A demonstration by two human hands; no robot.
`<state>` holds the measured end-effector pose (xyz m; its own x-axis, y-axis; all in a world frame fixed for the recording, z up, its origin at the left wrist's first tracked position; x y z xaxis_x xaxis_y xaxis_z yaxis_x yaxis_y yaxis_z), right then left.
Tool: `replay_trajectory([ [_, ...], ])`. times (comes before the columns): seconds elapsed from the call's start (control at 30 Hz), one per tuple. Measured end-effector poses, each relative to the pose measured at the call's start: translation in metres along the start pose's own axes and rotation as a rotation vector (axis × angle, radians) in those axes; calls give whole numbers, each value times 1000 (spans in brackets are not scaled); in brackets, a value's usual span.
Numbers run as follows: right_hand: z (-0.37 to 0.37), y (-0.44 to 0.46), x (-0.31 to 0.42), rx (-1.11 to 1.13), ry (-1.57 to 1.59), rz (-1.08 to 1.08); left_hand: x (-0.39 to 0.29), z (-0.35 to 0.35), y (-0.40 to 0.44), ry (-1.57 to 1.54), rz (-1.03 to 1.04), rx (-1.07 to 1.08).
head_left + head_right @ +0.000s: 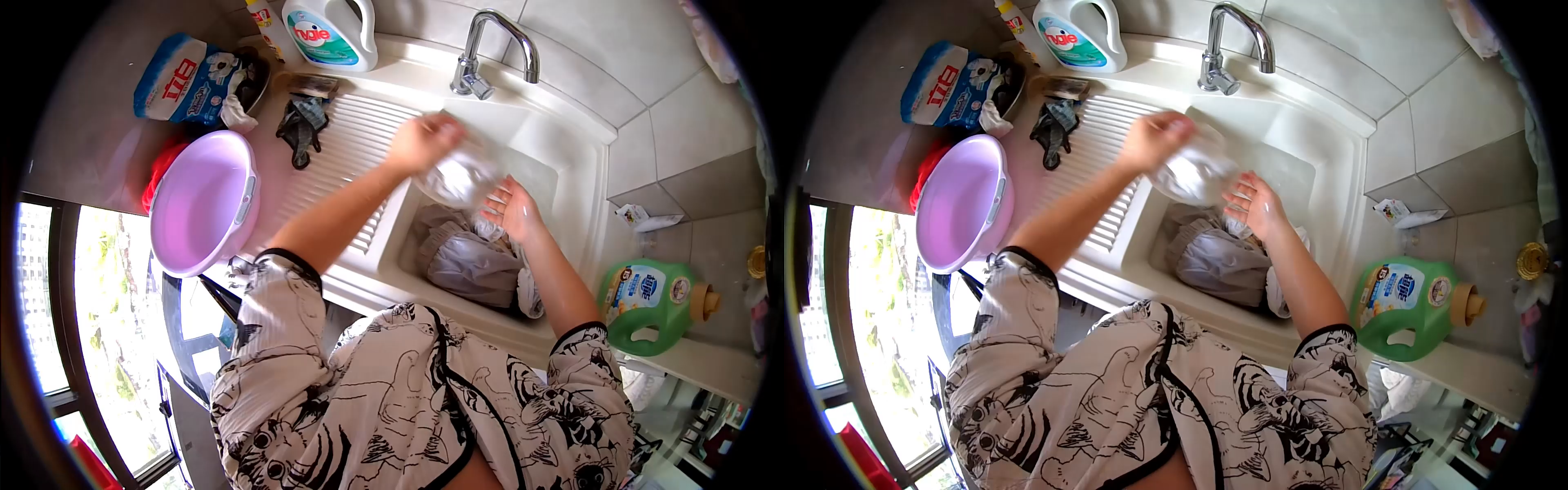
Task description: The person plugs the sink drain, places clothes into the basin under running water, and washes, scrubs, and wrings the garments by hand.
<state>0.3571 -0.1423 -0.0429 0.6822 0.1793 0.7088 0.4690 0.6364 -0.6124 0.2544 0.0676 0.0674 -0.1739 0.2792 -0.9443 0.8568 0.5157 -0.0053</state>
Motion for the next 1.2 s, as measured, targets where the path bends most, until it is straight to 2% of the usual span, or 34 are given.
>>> replay_trajectory([
  [0.03,-8,-1,-3,0,-1,0,4,-22,9,-30,-72,-103],
  [0.13,-40,1,-8,-84,-34,-3,34,-83,41,-459,9,-360],
  [0.17,-48,3,-9,-102,-32,-5,45,-102,51,-476,-104,-438],
  [0.23,-74,1,-11,-211,-130,-95,119,-142,99,-306,-180,-469],
  [0.27,-95,8,-22,-243,-120,-86,124,-150,88,-349,-401,-385],
  [0.3,-118,22,-30,-361,-531,-238,129,-149,87,-382,-344,-368],
  [0.33,-132,27,-30,-461,-950,-386,134,-152,80,-130,-475,-422],
  [0.37,-140,23,-32,-471,-946,-383,147,-151,83,-129,-473,-412],
  [0.4,-141,17,-34,-502,-1105,-489,164,-149,86,167,-357,-458],
  [0.43,-142,12,-37,-528,-1267,-592,154,-142,79,461,-237,-497],
  [0.53,-142,17,-43,-497,-1340,-504,105,-85,36,690,207,-692],
  [0.57,-137,19,-41,-495,-1340,-501,91,-67,24,679,486,-673],
  [0.6,-126,24,-36,-507,-1403,-493,80,-48,12,540,564,-533],
  [0.67,-102,35,-28,-503,-1457,-488,90,-1,-14,562,550,-197],
  [0.73,-80,51,-21,-453,-1520,-433,60,39,-49,974,389,278],
  [0.87,-85,114,-34,-404,-1702,-465,96,48,-61,1069,194,289],
  [0.9,-77,114,-34,-400,-1796,-473,103,47,-61,1106,245,305],
  [0.97,-53,114,-34,-395,-1917,-365,97,40,-65,1107,267,345],
  [1.03,-13,100,-48,-380,-1990,-102,92,33,-65,1147,242,336],
  [1.13,5,96,-74,-247,-2119,-137,80,26,-72,1136,233,313],
  [1.2,-6,110,-87,-12,-2160,-144,83,27,-73,1117,247,309],
])
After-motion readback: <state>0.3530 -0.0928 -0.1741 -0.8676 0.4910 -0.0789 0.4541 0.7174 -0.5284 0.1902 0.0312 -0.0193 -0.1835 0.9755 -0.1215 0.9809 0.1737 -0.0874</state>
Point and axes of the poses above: each hand's wrist, its own y-axis towards the middle knuckle, its own z-axis out of the palm, x = y × z, the point moved 3 cm from there along y, towards the middle knuckle, and after that the axes turned 8 degrees about -y, right-handed, at the moved point
